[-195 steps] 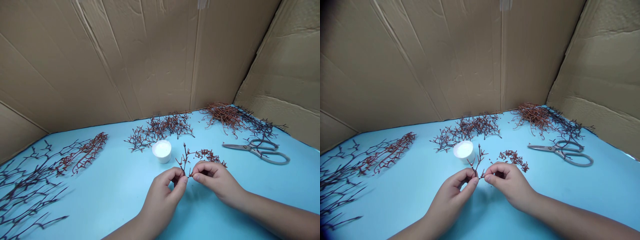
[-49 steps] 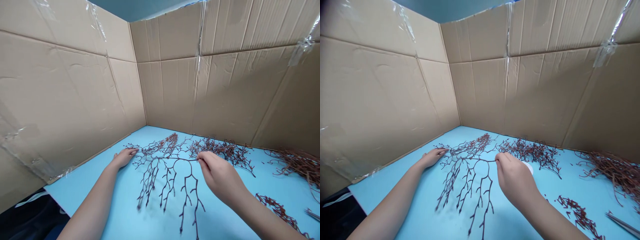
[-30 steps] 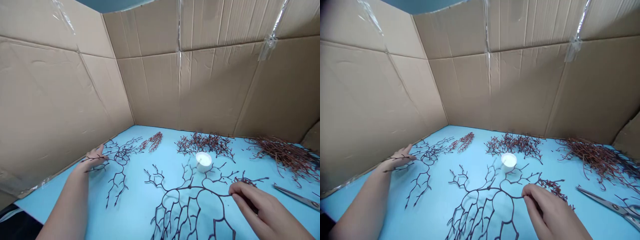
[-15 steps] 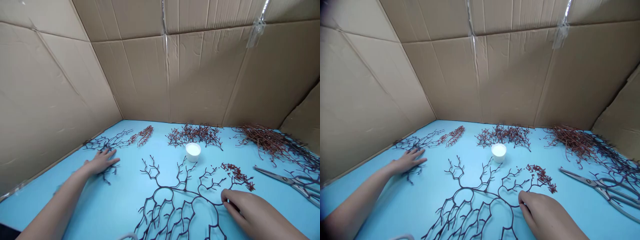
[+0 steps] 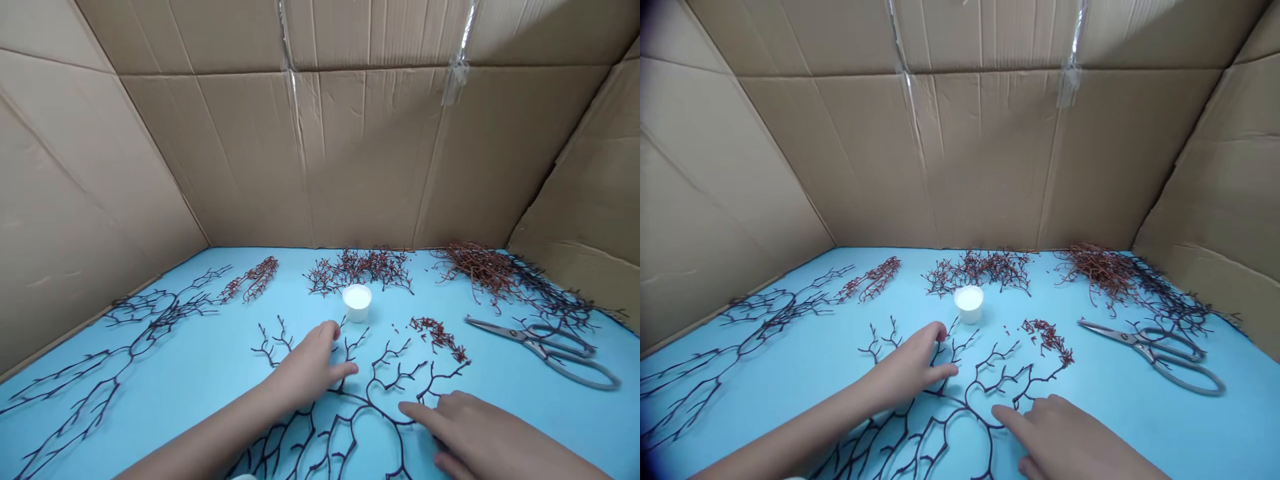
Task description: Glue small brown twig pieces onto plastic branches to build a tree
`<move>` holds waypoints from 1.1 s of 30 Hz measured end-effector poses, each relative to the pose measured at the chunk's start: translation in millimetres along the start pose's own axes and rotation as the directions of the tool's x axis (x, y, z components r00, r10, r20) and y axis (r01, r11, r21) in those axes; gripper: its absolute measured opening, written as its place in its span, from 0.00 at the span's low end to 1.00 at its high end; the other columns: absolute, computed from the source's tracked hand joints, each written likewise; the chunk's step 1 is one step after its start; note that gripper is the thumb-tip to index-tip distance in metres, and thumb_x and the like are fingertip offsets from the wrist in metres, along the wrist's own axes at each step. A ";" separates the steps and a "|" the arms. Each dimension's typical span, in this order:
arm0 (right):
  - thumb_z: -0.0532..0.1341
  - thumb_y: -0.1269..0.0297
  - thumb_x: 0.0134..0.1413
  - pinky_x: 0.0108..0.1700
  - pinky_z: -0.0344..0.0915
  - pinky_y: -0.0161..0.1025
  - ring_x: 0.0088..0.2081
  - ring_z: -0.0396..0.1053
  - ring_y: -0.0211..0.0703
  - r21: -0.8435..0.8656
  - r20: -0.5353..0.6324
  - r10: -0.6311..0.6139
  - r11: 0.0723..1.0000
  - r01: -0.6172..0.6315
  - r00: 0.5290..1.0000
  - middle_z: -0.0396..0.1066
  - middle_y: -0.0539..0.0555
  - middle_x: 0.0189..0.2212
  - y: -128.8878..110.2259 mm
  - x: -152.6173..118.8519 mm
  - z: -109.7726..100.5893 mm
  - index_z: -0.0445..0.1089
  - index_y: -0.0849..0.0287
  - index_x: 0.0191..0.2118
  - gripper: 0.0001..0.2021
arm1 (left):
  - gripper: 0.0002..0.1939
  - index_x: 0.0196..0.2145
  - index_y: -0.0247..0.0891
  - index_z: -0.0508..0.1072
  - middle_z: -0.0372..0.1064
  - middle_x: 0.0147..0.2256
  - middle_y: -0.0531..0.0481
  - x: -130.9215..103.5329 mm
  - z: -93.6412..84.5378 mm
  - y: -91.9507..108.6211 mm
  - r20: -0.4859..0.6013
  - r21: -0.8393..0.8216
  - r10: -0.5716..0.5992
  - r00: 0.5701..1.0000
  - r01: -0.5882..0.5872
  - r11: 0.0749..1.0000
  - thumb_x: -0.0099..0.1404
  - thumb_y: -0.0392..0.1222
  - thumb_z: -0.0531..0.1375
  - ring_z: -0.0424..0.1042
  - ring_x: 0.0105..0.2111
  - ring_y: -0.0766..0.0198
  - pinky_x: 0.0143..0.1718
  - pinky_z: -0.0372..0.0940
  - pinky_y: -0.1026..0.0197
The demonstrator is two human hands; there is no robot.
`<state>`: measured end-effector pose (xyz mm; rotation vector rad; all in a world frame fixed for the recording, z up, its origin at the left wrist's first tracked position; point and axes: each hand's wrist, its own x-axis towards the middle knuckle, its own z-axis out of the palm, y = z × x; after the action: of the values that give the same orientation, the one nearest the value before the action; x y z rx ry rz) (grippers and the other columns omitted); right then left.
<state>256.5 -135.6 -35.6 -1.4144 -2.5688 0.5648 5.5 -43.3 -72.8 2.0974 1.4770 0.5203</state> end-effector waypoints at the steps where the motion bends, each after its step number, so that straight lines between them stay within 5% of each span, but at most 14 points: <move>1: 0.55 0.68 0.51 0.31 0.61 0.35 0.29 0.68 0.42 -0.005 -0.007 -0.013 1.000 0.013 1.000 0.72 0.53 0.30 0.6 -3.6 -0.6 0.64 0.50 0.49 0.17 | 0.22 0.38 0.43 0.64 0.67 0.38 0.46 12.1 6.0 -6.4 -0.033 -0.014 -0.022 0.999 0.022 1.000 0.48 0.55 0.60 0.67 0.38 0.51 0.37 0.62 0.54; 6: 0.54 0.68 0.53 0.28 0.58 0.33 0.28 0.68 0.41 -0.011 -0.033 -0.110 0.994 0.109 0.993 0.72 0.52 0.30 4.1 -3.4 11.3 0.61 0.49 0.51 0.18 | 0.40 0.50 0.34 0.56 0.62 0.48 0.35 68.9 21.5 -26.6 -0.144 -0.123 -0.077 0.987 0.060 0.991 0.43 0.51 0.65 0.60 0.49 0.47 0.47 0.56 0.52; 12: 0.53 0.73 0.51 0.26 0.56 0.32 0.26 0.67 0.39 -0.078 -0.011 -0.231 0.970 0.229 0.973 0.72 0.52 0.29 3.8 20.3 31.5 0.59 0.53 0.51 0.20 | 0.46 0.56 0.37 0.47 0.64 0.48 0.38 89.5 32.7 -18.8 -0.185 -0.256 -0.122 0.975 0.072 0.964 0.45 0.50 0.65 0.65 0.47 0.53 0.46 0.58 0.56; 17: 0.57 0.70 0.47 0.26 0.60 0.37 0.27 0.69 0.46 -0.198 0.020 -0.186 0.962 0.187 0.982 0.73 0.57 0.29 9.7 19.0 25.6 0.58 0.59 0.53 0.24 | 0.43 0.56 0.37 0.47 0.65 0.48 0.39 84.2 19.7 -29.7 -0.246 -0.274 -0.234 0.940 0.165 0.948 0.48 0.49 0.63 0.67 0.45 0.54 0.43 0.60 0.57; 27: 0.49 0.66 0.57 0.36 0.66 0.43 0.37 0.69 0.45 -0.074 -0.220 0.106 0.989 -0.125 0.970 0.71 0.54 0.38 57.0 8.3 13.3 0.65 0.53 0.46 0.13 | 0.47 0.57 0.38 0.43 0.65 0.48 0.37 43.4 -37.5 -91.1 -0.410 -0.220 -0.470 0.781 0.416 0.883 0.47 0.57 0.61 0.67 0.44 0.47 0.41 0.60 0.52; 33: 0.49 0.72 0.55 0.44 0.62 0.44 0.44 0.64 0.47 -0.142 -0.266 -0.002 0.989 -0.037 0.964 0.70 0.56 0.40 88.0 54.6 10.2 0.67 0.57 0.43 0.14 | 0.51 0.58 0.34 0.40 0.67 0.46 0.36 28.8 -56.6 -112.3 -0.480 -0.211 -0.542 0.690 0.509 0.835 0.45 0.60 0.61 0.71 0.36 0.49 0.33 0.64 0.54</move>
<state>292.5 -49.8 -82.3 -1.4471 -2.4250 0.1756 -101.3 25.2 -96.1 1.4080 2.2345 0.9338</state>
